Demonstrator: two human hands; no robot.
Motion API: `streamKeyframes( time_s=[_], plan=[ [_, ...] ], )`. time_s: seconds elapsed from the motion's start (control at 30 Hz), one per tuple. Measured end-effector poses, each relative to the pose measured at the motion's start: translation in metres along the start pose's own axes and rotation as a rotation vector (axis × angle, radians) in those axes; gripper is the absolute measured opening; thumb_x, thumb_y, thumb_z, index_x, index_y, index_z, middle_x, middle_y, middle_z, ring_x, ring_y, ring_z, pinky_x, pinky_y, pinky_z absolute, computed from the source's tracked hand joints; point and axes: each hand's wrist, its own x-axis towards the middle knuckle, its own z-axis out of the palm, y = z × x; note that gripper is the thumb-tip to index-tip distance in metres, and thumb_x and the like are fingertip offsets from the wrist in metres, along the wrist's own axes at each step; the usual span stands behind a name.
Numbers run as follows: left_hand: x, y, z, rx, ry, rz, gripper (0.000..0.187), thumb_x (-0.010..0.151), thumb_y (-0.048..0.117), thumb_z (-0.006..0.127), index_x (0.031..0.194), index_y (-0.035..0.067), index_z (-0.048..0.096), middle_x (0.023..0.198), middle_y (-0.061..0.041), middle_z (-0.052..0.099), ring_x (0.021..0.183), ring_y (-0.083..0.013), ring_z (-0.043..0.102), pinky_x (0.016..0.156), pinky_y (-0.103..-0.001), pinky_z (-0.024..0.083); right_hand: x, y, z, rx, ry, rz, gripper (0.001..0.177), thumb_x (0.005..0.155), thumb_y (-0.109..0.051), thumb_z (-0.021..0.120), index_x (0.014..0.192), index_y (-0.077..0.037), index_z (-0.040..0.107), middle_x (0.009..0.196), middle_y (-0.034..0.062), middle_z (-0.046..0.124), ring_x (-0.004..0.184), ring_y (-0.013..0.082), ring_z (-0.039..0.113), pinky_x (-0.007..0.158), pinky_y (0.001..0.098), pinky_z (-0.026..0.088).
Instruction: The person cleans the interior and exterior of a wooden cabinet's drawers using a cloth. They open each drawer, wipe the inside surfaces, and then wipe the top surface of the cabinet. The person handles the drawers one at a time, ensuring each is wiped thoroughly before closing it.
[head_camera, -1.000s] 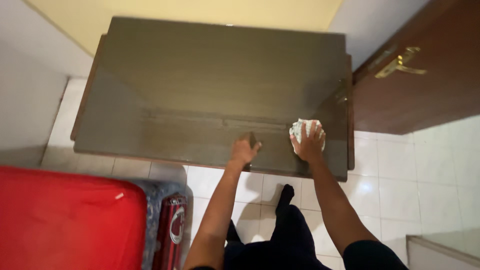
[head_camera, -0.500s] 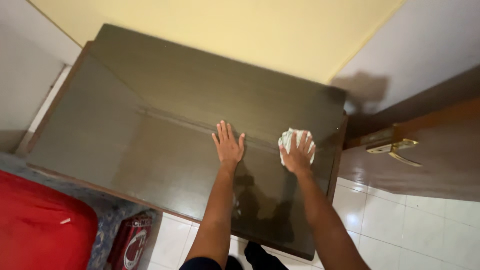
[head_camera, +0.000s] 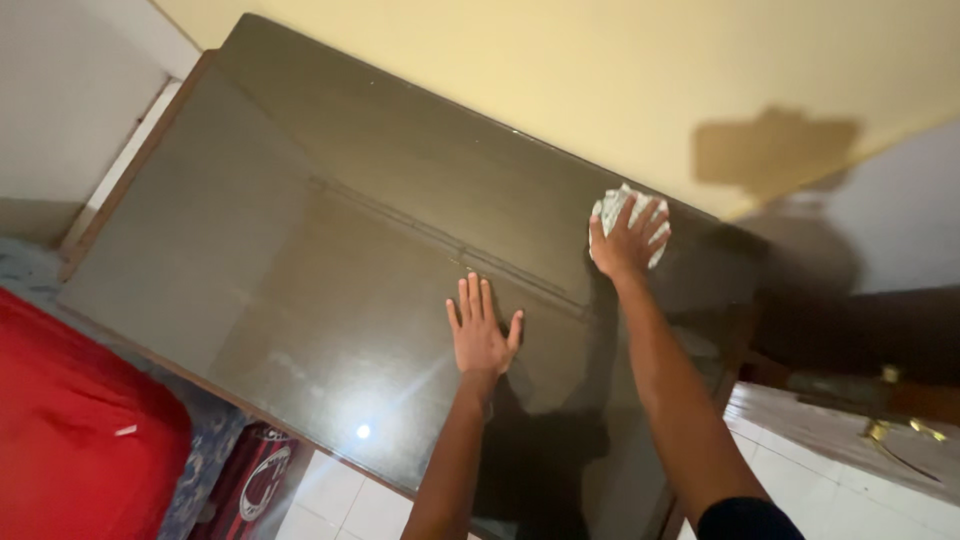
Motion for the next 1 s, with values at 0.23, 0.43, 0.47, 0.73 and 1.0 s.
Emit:
streamKeyframes(
  time_s=[0.23,0.43,0.47,0.73,1.0],
  plan=[
    [0.002,0.000,-0.001,-0.016,0.019,0.004,0.086,0.098,0.061,0.044,0.158,-0.001,0.032,0.169,-0.015,0.021,0.158,-0.0306,0.012,0.125,-0.056,0.010,0.039,-0.102,0.026,0.025,-0.001,-0.195,0.092,0.098,-0.067,0.044,0.164,-0.006,0.022,0.170,0.0288,0.001,0.156,0.0484,-0.005,0.122,0.0658,-0.003],
    [-0.004,-0.005,0.006,-0.011,0.022,0.012,0.087,0.098,0.061,0.044,0.157,-0.001,0.033,0.170,-0.016,0.021,0.158,-0.0304,0.013,0.125,-0.055,0.010,0.025,-0.204,0.049,0.011,-0.012,-0.440,0.089,0.098,-0.065,0.050,0.162,-0.007,0.028,0.169,0.0304,0.008,0.156,0.0502,0.001,0.122,0.0662,0.001],
    [0.002,-0.007,0.006,-0.009,0.039,0.026,0.087,0.098,0.062,0.044,0.157,-0.001,0.033,0.169,-0.016,0.020,0.158,-0.0309,0.013,0.125,-0.055,0.010,0.028,-0.223,0.048,-0.024,-0.004,-0.480,0.088,0.098,-0.065,0.051,0.161,-0.007,0.030,0.168,0.0311,0.009,0.156,0.0509,0.002,0.122,0.0662,0.002],
    [-0.002,-0.006,0.005,-0.054,0.050,0.003,0.087,0.097,0.061,0.046,0.158,0.001,0.034,0.170,-0.014,0.022,0.159,-0.0294,0.015,0.126,-0.054,0.011,0.009,-0.219,0.038,0.108,-0.030,-0.760,0.088,0.092,-0.062,0.062,0.159,-0.010,0.038,0.168,0.0259,0.019,0.156,0.0455,0.012,0.124,0.0610,0.010],
    [0.000,-0.005,-0.001,-0.054,0.006,-0.010,0.086,0.096,0.060,0.048,0.157,0.001,0.034,0.170,-0.013,0.022,0.158,-0.0278,0.014,0.126,-0.053,0.011,0.043,-0.168,0.015,0.019,-0.017,-0.556,0.089,0.096,-0.064,0.058,0.160,-0.007,0.034,0.169,0.0265,0.015,0.156,0.0464,0.009,0.124,0.0611,0.008]
  ],
)
